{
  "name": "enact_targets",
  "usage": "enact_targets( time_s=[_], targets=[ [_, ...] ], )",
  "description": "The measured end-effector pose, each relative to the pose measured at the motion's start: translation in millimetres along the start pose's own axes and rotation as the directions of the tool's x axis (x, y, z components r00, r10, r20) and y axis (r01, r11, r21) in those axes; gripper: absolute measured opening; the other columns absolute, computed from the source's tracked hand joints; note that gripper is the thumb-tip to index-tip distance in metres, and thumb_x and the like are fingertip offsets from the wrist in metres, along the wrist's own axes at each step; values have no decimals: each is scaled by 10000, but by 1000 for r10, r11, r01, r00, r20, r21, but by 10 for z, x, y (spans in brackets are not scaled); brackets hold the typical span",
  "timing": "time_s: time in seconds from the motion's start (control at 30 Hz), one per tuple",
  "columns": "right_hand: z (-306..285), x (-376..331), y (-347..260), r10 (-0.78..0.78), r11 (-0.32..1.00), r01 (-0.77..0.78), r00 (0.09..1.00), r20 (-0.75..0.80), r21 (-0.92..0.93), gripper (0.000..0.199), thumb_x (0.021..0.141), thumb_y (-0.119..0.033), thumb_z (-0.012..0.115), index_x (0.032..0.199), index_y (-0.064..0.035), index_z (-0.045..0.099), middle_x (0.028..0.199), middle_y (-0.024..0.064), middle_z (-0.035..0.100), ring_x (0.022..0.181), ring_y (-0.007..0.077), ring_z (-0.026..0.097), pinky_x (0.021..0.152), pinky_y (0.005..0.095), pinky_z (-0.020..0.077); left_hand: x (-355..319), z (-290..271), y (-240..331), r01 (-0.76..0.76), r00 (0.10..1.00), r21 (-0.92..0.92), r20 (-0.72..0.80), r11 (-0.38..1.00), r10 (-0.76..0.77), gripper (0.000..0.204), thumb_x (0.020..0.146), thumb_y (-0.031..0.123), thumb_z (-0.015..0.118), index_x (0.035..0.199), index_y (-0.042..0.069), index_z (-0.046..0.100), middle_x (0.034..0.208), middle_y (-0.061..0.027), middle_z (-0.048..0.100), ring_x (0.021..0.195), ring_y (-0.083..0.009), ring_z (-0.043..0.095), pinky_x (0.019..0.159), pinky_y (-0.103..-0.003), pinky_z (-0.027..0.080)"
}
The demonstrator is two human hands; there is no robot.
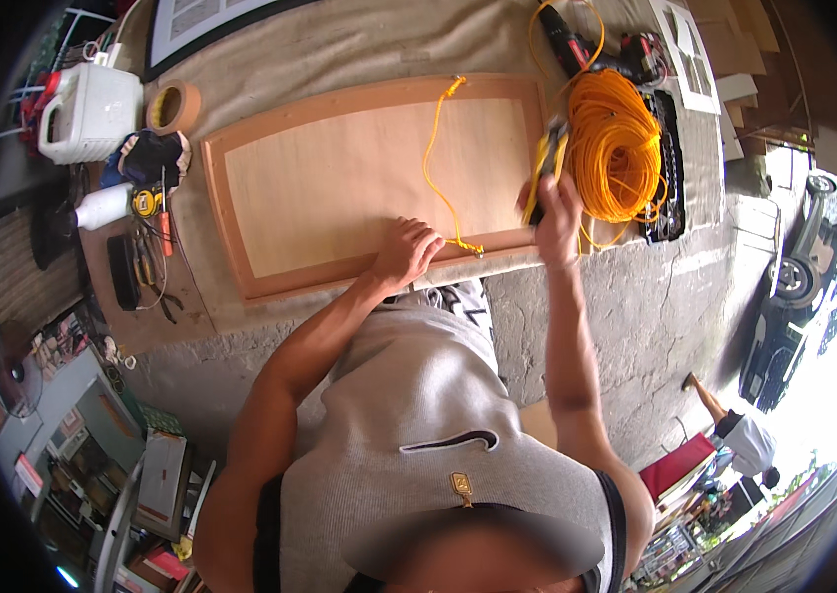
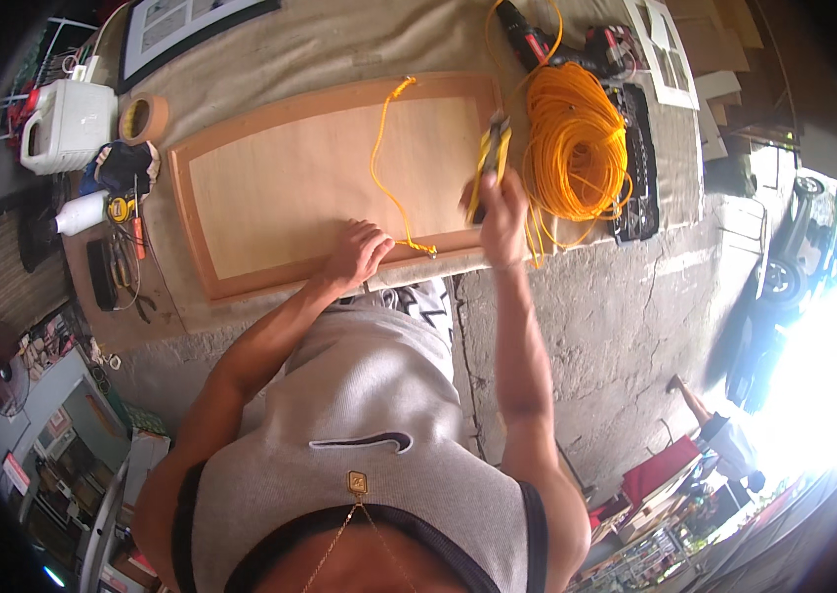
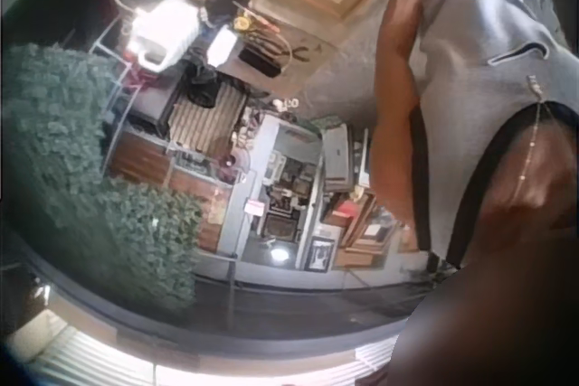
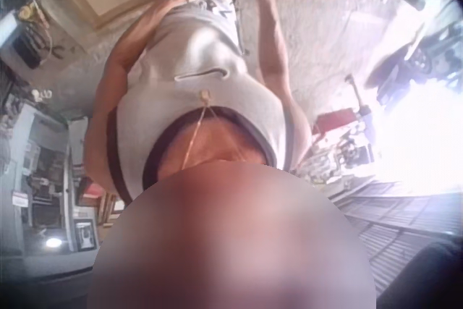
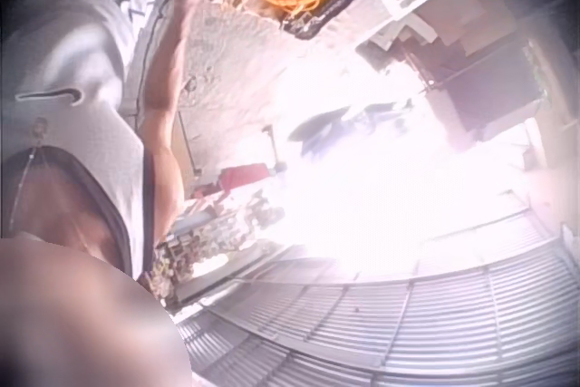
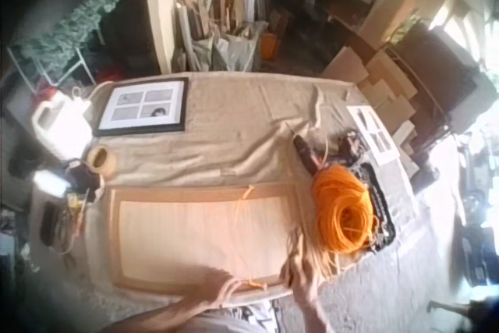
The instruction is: The person ties a yellow string to a wooden picture frame, carries the frame into a shop, and then works with another person to attach a black fabric backing to a large frame using a stapler.
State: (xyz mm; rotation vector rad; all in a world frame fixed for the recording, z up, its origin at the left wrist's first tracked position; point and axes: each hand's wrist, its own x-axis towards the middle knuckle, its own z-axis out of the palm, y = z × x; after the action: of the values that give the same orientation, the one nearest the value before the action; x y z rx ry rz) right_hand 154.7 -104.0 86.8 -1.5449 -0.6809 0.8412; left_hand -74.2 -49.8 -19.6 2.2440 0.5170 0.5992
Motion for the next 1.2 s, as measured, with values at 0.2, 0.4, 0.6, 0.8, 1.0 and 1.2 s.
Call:
enact_targets(
  time_s=[0.2,0.4,0.6,0.8,1.0,1.2],
  targets=[
    [425,-1344,645,421,907,-412,889,-179,87,260,935,-253,587,926,1,534,656,50,611,500,104,576,447,236,459,-143,-8,102,69,998,-13,8,998,-69,94,875,124,590,814,54,576,767,-76,614,748,-241,584,696,-379,410],
    [499,-1564,773,313,810,-377,926,-213,-448,221,908,-203,605,984,-20,508,568,106,570,495,231,600,485,340,465,-170,-16,117,44,999,-39,-5,998,-44,121,869,142,608,791,57,573,707,-70,619,634,-249,593,629,-372,432],
    [617,-1642,704,114,795,-153,988,-103,-588,224,894,-141,588,1038,-44,448,738,203,610,653,405,617,577,443,487,-194,13,119,67,998,-67,-18,996,-68,151,882,146,598,767,51,577,671,-88,601,556,-270,569,545,-374,430],
    [641,-1623,724,156,768,-159,986,-59,-620,286,901,-160,572,1093,-40,398,785,228,623,667,440,605,566,504,474,-214,32,104,72,997,-47,-22,996,-73,145,886,147,592,778,53,568,672,-88,602,557,-277,573,536,-382,443],
    [750,-1556,759,255,678,-237,964,-80,-696,257,920,-211,538,1050,-37,400,783,269,616,707,474,593,594,545,460,-224,58,91,38,997,-50,-62,998,-41,126,879,145,590,791,61,555,675,-89,604,550,-276,575,534,-383,455],
    [848,-1473,639,356,623,-316,929,-101,-716,257,932,-227,512,1034,-35,375,752,314,594,718,510,578,595,565,455,-241,68,98,45,998,-30,-53,999,-46,118,888,137,571,798,61,555,701,-85,606,589,-268,583,567,-382,462]
  ],
)
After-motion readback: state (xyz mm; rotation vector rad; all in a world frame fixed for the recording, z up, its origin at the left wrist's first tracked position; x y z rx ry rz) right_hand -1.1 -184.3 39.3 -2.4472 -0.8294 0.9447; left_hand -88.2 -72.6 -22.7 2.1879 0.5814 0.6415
